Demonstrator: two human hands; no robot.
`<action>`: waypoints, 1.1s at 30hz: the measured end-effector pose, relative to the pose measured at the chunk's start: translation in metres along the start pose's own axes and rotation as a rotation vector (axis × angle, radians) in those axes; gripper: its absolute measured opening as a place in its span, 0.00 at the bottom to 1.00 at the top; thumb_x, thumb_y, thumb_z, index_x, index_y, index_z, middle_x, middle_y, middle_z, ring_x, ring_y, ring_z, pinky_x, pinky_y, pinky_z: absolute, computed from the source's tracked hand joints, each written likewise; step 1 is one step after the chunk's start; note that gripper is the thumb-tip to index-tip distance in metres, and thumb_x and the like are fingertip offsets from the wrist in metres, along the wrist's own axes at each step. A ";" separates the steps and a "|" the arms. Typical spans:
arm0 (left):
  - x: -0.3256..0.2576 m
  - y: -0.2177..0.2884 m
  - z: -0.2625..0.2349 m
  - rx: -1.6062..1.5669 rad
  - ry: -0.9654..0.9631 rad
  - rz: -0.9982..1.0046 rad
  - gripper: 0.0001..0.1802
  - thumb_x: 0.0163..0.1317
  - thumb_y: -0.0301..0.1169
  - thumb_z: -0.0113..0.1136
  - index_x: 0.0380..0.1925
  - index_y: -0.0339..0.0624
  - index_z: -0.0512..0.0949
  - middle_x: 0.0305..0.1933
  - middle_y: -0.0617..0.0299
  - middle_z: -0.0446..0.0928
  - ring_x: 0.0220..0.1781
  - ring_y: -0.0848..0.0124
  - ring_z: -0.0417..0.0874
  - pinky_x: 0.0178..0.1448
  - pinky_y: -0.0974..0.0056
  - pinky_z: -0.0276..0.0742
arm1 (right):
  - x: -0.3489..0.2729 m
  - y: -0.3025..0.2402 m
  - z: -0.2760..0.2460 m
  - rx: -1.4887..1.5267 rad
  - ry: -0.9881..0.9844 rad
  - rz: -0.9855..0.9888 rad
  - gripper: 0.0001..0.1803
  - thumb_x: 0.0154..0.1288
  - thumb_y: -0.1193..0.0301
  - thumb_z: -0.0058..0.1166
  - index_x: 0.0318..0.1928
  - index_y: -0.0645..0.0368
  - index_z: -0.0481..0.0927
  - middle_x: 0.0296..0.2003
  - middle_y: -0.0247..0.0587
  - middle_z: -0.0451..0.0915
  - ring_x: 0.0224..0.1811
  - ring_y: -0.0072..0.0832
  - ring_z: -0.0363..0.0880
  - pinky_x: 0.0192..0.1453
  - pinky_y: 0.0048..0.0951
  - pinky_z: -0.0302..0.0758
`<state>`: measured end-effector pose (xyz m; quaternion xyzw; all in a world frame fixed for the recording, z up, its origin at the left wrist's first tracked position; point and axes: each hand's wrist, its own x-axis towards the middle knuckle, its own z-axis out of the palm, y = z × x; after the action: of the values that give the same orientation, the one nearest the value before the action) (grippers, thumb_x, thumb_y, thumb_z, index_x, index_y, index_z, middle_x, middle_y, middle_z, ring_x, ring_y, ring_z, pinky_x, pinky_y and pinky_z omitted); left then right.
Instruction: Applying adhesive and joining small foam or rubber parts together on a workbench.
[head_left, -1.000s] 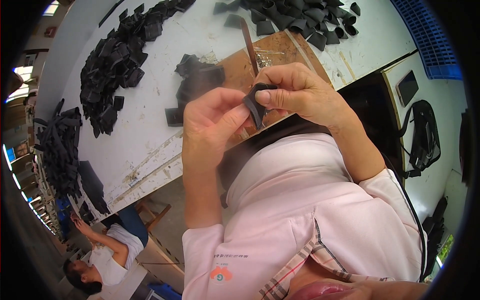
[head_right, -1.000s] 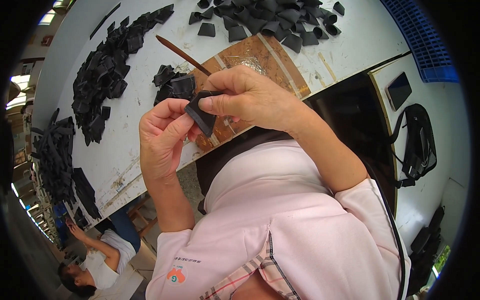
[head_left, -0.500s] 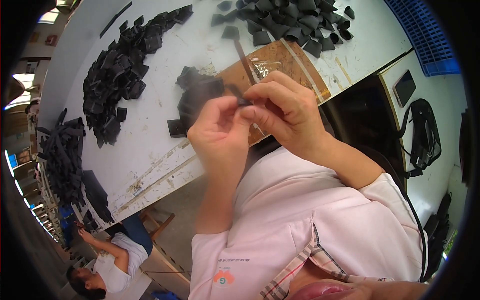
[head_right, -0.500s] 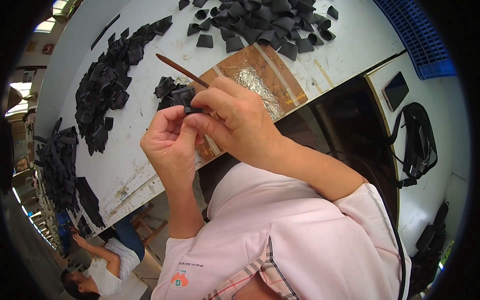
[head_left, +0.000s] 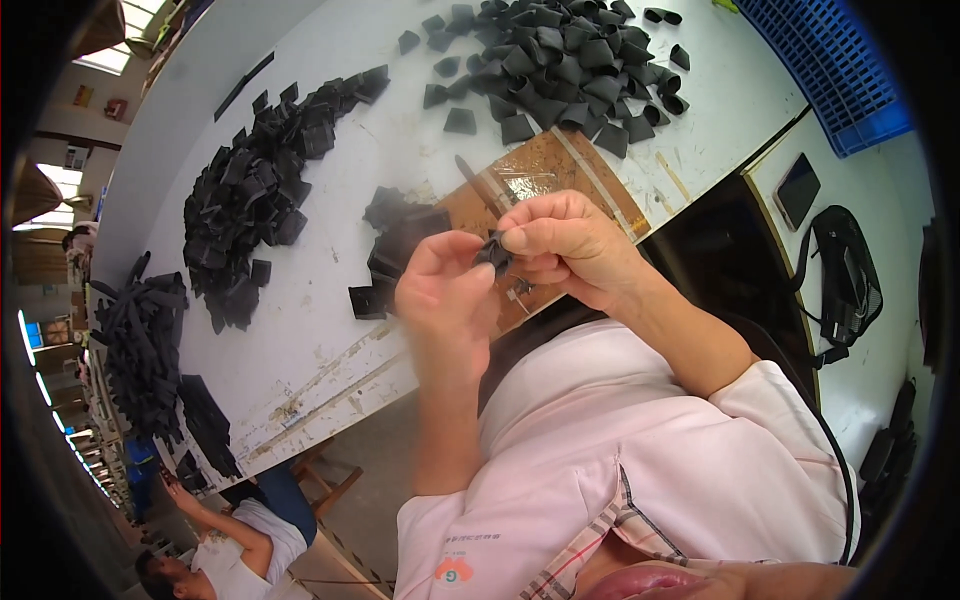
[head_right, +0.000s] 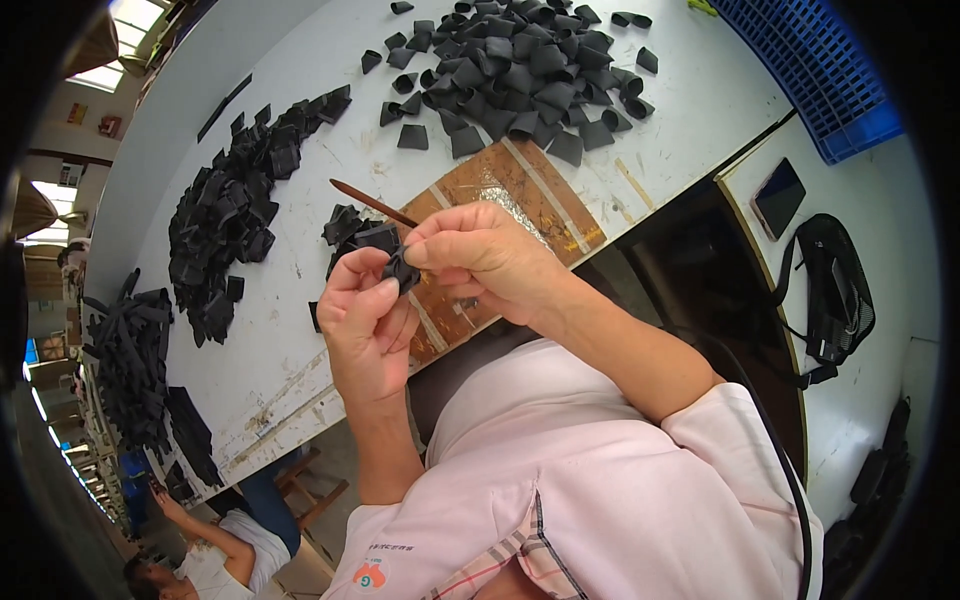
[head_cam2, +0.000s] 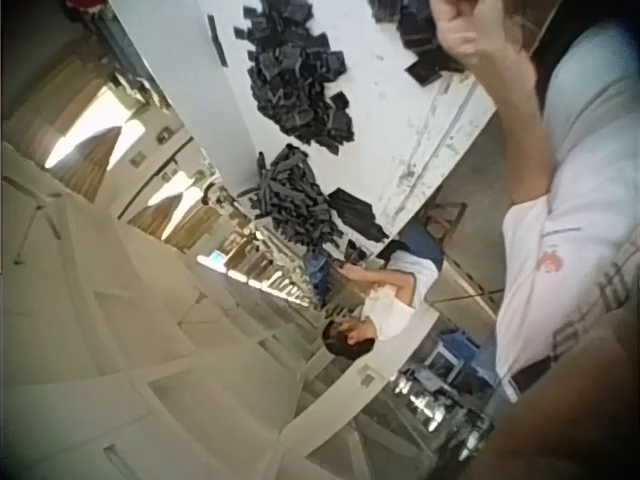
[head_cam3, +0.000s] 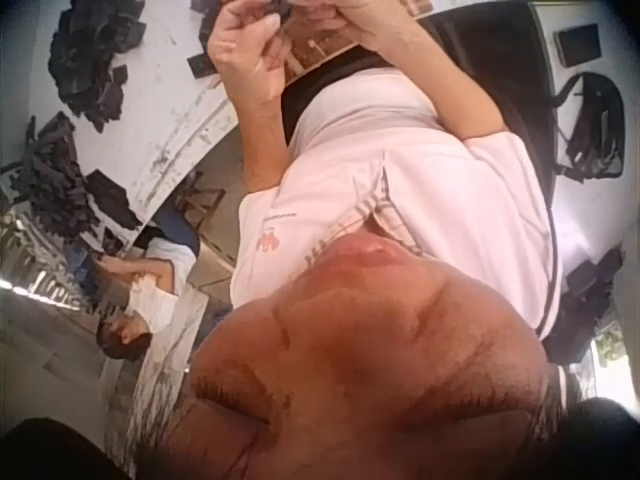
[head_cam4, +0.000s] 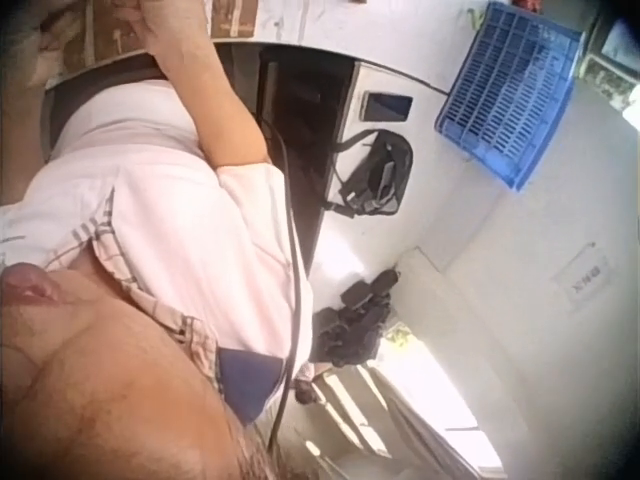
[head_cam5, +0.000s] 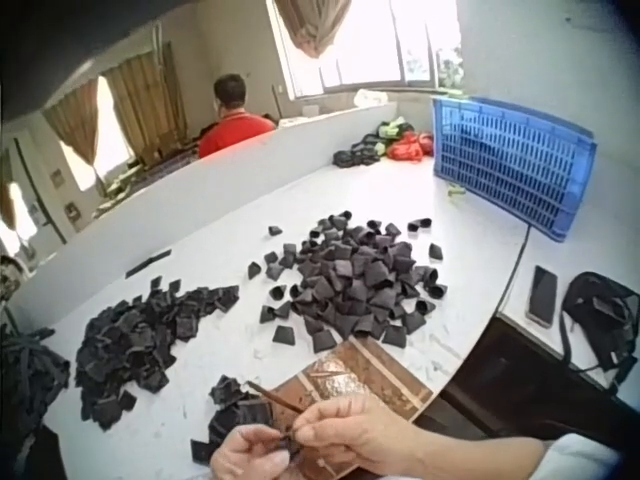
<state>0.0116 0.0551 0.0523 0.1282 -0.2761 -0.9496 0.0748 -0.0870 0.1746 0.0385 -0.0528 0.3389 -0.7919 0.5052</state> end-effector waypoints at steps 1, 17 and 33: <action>0.002 -0.009 -0.001 0.420 0.164 0.279 0.10 0.48 0.17 0.50 0.33 0.32 0.71 0.29 0.60 0.72 0.20 0.81 0.69 0.22 0.77 0.63 | -0.001 0.000 0.000 0.101 -0.112 0.064 0.06 0.55 0.74 0.53 0.25 0.61 0.73 0.18 0.27 0.64 0.16 0.12 0.54 0.16 0.13 0.50; 0.030 0.022 0.009 -0.253 -0.139 -0.021 0.09 0.59 0.21 0.44 0.39 0.30 0.69 0.30 0.55 0.74 0.09 0.83 0.61 0.11 0.80 0.52 | 0.036 -0.047 0.013 -0.468 -0.329 -0.142 0.18 0.60 0.57 0.51 0.22 0.58 0.72 0.17 0.23 0.65 0.17 0.11 0.57 0.18 0.15 0.52; 0.041 0.013 0.007 0.063 -0.168 0.303 0.16 0.53 0.19 0.50 0.44 0.32 0.67 0.29 0.58 0.71 0.19 0.77 0.65 0.23 0.73 0.61 | 0.042 -0.050 0.016 -0.591 -0.348 -0.213 0.19 0.61 0.59 0.50 0.19 0.58 0.68 0.15 0.25 0.62 0.18 0.12 0.58 0.18 0.15 0.55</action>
<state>-0.0288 0.0388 0.0568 0.0076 -0.3274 -0.9257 0.1895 -0.1386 0.1446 0.0688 -0.3659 0.4548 -0.6871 0.4327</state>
